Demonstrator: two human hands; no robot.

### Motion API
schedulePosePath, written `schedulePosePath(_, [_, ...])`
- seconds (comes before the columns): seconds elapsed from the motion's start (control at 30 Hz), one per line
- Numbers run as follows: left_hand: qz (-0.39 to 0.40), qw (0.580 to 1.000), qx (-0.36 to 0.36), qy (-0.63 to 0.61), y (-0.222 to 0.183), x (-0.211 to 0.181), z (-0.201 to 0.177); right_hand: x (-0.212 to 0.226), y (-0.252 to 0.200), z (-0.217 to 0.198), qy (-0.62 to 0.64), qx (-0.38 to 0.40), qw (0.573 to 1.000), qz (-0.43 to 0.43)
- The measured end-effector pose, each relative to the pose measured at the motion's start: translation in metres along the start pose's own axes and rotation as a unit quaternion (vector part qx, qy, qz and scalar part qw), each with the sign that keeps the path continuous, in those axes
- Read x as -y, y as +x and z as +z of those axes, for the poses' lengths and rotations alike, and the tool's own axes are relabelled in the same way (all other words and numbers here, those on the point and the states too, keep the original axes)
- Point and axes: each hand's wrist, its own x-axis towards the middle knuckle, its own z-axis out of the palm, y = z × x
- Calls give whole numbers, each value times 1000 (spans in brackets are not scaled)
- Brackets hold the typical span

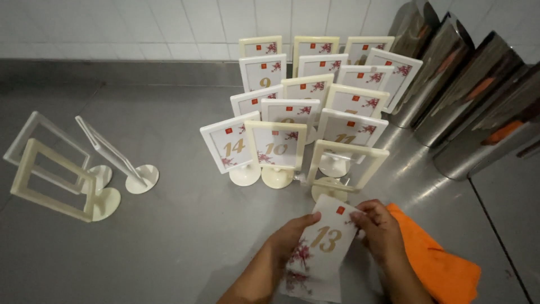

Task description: Cleaning plastic table number frames with a cloth and inserting numbered cards into them.

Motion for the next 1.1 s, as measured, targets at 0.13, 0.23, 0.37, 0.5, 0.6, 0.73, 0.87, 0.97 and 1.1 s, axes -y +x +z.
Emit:
schedulePosePath(0.13, [10, 991, -44, -127, -4, 7, 25, 5, -1, -15, -202, -40, 976, -74])
schedulePosePath(0.23, [45, 989, -64, -127, -3, -2, 30, 27, -25, -30, -342, -38, 920, -190])
schedulePosePath(0.37, [74, 978, -191, -47, -16, -24, 50, 28, -40, -71, -437, -10, 833, -340])
schedulePosePath(0.5, [58, 985, 113, -113, -11, -23, 28, -41, 4, -128, -555, -21, 752, -354])
schedulePosePath(0.6, [46, 969, -213, 117, -12, -30, 10, -76, 15, -141, -700, -19, 634, -329])
schedulePosePath(0.73, [116, 948, -184, 231, -38, -51, 15, -44, 1, -83, -552, 42, 706, -442])
schedulePosePath(0.87, [136, 920, -210, 301, -64, -71, 50, -21, -30, -18, -538, 235, 707, -395])
schedulePosePath(0.97, [112, 901, -244, 342, -75, -77, 66, -60, -15, -8, -648, 259, 634, -333])
schedulePosePath(1.1, [112, 860, -246, 432, -75, -77, 58, -74, -12, -14, -661, 240, 620, -347])
